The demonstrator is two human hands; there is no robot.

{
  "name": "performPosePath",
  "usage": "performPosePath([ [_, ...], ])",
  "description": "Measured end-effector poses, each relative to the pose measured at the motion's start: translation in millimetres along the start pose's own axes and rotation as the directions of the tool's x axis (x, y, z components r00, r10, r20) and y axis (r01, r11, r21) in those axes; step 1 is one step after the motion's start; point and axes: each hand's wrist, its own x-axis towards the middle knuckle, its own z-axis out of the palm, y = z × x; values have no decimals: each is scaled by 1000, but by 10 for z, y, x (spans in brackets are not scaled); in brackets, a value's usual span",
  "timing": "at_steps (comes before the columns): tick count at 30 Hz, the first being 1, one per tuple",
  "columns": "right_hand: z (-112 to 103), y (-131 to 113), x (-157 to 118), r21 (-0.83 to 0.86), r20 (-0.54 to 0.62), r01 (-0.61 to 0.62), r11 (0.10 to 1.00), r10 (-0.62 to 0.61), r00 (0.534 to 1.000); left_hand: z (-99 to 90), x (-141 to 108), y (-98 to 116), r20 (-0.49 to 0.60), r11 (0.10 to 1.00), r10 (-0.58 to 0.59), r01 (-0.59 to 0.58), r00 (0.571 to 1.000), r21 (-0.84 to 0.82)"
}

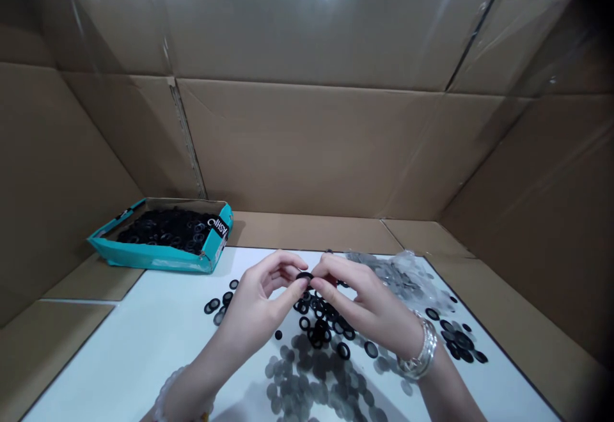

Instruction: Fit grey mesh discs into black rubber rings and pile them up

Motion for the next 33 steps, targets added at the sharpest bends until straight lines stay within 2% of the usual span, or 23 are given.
performPosePath([
  [3, 12, -9, 5, 31, 14, 45, 999, -45, 999, -22, -10, 24, 19, 999, -32, 32, 999, -10],
  [7, 48, -45, 2, 53, -31, 106, 993, -105, 994, -71, 1, 28, 71, 986, -138, 144, 988, -86],
  [12, 69, -60, -9, 53, -41, 131, 990, -129, 991, -107, 14, 56, 130, 971, -196, 211, 972, -109],
  [15, 96, -33, 9, 87, -58, 100, 991, -95, 994, -98, -8, 80, 102, 973, -180, 192, 978, -129],
  [18, 138, 0, 42, 204, -65, 13, 979, 0, 998, -78, -21, 76, 16, 977, -129, 130, 991, -169],
  [21, 165, 21, 64, 298, -38, -42, 954, 55, 998, -62, -5, 52, 0, 973, -124, 121, 992, -198],
  [27, 156, 25, 48, 128, -35, -15, 992, 19, 999, -52, 17, 47, -31, 962, -162, 151, 986, -228],
  [33, 150, 13, 41, 146, -21, 45, 988, -43, 999, -76, 22, 5, 58, 957, -151, 161, 987, -242],
])
